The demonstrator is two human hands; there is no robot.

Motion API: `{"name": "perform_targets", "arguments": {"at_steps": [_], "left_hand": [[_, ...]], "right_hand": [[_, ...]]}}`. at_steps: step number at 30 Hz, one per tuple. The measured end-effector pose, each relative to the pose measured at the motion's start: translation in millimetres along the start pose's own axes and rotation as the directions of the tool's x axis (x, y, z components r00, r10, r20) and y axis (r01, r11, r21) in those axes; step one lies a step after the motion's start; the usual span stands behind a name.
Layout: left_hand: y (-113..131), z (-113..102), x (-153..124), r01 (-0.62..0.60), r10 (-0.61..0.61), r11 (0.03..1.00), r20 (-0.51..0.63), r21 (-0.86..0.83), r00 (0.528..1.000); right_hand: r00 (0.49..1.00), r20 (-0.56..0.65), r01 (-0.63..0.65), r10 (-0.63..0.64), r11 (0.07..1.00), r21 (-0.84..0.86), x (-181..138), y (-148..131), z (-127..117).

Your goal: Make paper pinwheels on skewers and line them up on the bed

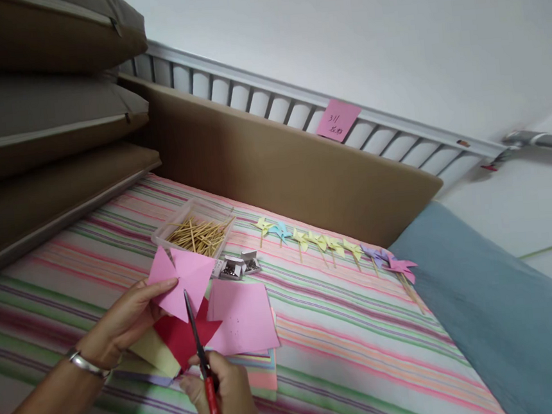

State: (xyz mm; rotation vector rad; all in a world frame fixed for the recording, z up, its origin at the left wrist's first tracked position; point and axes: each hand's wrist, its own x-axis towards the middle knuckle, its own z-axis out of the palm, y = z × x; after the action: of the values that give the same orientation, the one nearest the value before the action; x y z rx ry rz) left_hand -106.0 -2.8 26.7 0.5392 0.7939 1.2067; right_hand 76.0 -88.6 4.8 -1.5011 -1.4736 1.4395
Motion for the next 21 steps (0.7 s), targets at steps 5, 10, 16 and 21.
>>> {"name": "perform_targets", "arguments": {"at_steps": [5,10,16,21], "left_hand": [[0,-1,0,0.009,-0.009,1.0,-0.024,-0.006,1.0],[-1,-1,0,0.003,-0.003,1.0,-0.019,-0.007,1.0],[6,-9,4,-0.032,0.029,0.999,-0.096,-0.034,0.995],[17,-14,0,-0.076,0.076,0.997,-0.09,-0.004,0.993]], "right_hand": [[1.0,0.02,0.004,-0.004,1.0,-0.019,0,2,1],[1.0,0.006,0.023,-0.022,0.999,-0.047,-1,2,0],[0.992,-0.005,0.12,-0.124,0.969,-0.214,-2,-2,-1],[0.962,-0.224,0.146,-0.153,0.988,-0.05,8,8,-19]]}}
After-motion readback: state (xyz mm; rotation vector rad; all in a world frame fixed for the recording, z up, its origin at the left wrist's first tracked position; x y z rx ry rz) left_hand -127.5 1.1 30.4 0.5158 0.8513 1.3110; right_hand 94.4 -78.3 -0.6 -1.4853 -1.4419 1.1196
